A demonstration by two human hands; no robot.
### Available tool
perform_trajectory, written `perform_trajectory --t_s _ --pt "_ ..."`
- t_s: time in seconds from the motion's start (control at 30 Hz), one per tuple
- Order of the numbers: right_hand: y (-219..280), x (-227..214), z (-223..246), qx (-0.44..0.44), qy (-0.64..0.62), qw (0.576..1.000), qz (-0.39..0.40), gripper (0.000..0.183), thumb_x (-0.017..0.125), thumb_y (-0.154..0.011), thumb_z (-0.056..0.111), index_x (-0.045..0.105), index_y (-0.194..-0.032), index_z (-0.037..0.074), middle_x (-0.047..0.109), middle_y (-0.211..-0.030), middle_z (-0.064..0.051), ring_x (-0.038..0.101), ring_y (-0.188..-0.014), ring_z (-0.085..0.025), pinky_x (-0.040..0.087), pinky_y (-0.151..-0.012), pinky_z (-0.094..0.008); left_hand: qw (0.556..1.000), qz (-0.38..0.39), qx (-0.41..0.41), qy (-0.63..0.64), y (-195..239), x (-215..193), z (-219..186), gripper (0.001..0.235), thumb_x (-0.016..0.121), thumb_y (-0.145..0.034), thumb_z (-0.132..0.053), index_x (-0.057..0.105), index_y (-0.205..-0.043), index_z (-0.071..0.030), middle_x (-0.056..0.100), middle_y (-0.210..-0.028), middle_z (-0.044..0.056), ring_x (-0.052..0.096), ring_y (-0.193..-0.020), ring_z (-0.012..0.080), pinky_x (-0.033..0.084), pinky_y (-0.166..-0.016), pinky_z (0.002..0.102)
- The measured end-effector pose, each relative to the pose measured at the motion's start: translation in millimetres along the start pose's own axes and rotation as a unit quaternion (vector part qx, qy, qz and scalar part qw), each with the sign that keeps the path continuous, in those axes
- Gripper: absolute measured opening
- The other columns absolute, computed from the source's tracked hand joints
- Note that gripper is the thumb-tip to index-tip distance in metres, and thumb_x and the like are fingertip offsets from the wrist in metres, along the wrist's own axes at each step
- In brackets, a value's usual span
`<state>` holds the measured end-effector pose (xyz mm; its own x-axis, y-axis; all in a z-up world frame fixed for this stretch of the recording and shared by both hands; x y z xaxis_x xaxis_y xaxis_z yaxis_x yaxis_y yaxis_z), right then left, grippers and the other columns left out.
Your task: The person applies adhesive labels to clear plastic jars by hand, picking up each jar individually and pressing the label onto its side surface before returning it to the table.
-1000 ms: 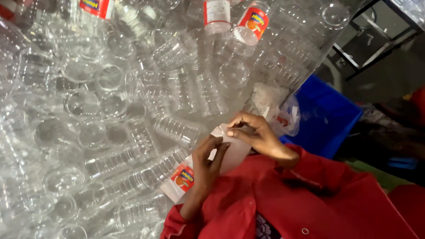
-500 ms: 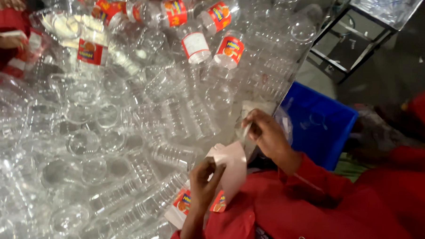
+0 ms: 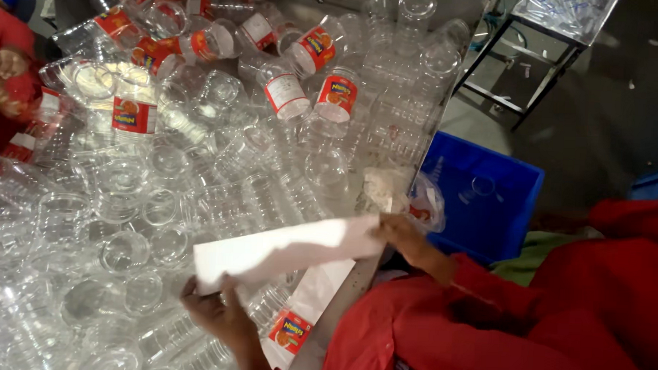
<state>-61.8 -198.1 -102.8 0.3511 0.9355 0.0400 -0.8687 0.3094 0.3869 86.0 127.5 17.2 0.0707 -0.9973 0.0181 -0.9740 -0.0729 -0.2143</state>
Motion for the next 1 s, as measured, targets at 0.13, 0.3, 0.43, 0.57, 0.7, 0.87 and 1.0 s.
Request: perform_trajectory --t_s 0.13,0.3,0.43,0.57,0.7,0.87,1.0 --pt "23 13 49 -0.162 0.117 0.979 0.032 0.019 0.072 -0.088 0.023 0.068 -0.092 0.004 0.068 -0.084 -0.008 0.065 -0.077 -0.016 0.051 -0.07 -0.031 0.78 0.087 0.268 -0.558 31 68 -23 0.032 0.072 -0.096 -0.022 0.058 -0.112 0.002 0.059 -0.116 0.026 0.061 -0.109 0.0487 0.045 -0.098 0.06" --pt "56 31 107 -0.256 0.186 0.947 0.062 0.018 0.071 -0.09 0.021 0.069 -0.093 0.003 0.067 -0.08 -0.008 0.067 -0.073 -0.016 0.05 -0.059 -0.032 0.916 0.343 0.127 -0.163 79 110 -31 0.036 0.073 -0.08 -0.005 0.065 -0.114 0.004 0.068 -0.111 0.022 0.068 -0.094 0.0375 0.056 -0.076 0.04" --pt "63 31 122 -0.283 0.238 0.929 -0.001 0.011 0.069 -0.097 0.011 0.066 -0.093 0.001 0.06 -0.087 -0.012 0.059 -0.081 -0.024 0.048 -0.073 -0.038 0.901 0.406 -0.138 -0.07 80 113 -10 0.019 0.07 -0.089 -0.004 0.067 -0.107 0.002 0.075 -0.095 0.01 0.072 -0.073 0.0181 0.055 -0.061 0.03" --pt "72 37 137 -0.405 0.273 0.869 -0.077 0.012 0.071 -0.091 0.012 0.07 -0.099 0.003 0.064 -0.098 -0.01 0.06 -0.089 -0.028 0.049 -0.072 -0.04 0.916 0.378 -0.11 -0.072 89 119 0 0.018 0.075 -0.091 -0.006 0.068 -0.106 0.003 0.069 -0.087 0.012 0.067 -0.073 0.0158 0.054 -0.062 0.029" --pt "75 42 131 -0.387 0.258 0.885 0.004 0.015 0.071 -0.094 0.012 0.065 -0.105 0.003 0.063 -0.098 -0.01 0.062 -0.09 -0.028 0.05 -0.076 -0.04 0.92 0.385 -0.039 -0.062 89 121 -9 0.017 0.07 -0.092 -0.002 0.07 -0.107 0.004 0.069 -0.09 0.01 0.068 -0.075 0.0158 0.055 -0.063 0.028" --pt "59 39 84 -0.343 0.208 0.916 -0.004 0.024 0.075 -0.089 0.017 0.069 -0.109 0.004 0.055 -0.082 -0.009 0.055 -0.071 -0.021 0.041 -0.061 -0.035 0.914 0.397 -0.038 -0.077 89 121 -6 0.017 0.071 -0.09 -0.001 0.071 -0.106 0.004 0.068 -0.085 0.011 0.07 -0.072 0.0156 0.054 -0.065 0.029" --pt "24 14 22 -0.063 -0.155 0.985 -0.046 0.013 0.059 -0.102 0.02 0.066 -0.102 0.009 0.061 -0.085 0.003 0.053 -0.075 -0.01 0.042 -0.064 -0.027 0.917 0.389 -0.019 -0.085 91 118 3 0.014 0.071 -0.09 0.001 0.067 -0.103 0.006 0.068 -0.087 0.012 0.067 -0.072 0.016 0.054 -0.067 0.029"
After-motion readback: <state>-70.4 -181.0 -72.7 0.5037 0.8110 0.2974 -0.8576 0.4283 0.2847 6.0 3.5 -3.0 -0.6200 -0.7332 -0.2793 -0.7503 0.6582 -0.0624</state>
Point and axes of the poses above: each hand's wrist, its own y-axis away from the middle knuckle, its own x-axis out of the palm, z = x × y, the point moved 2 cm from there along -y, towards the middle knuckle
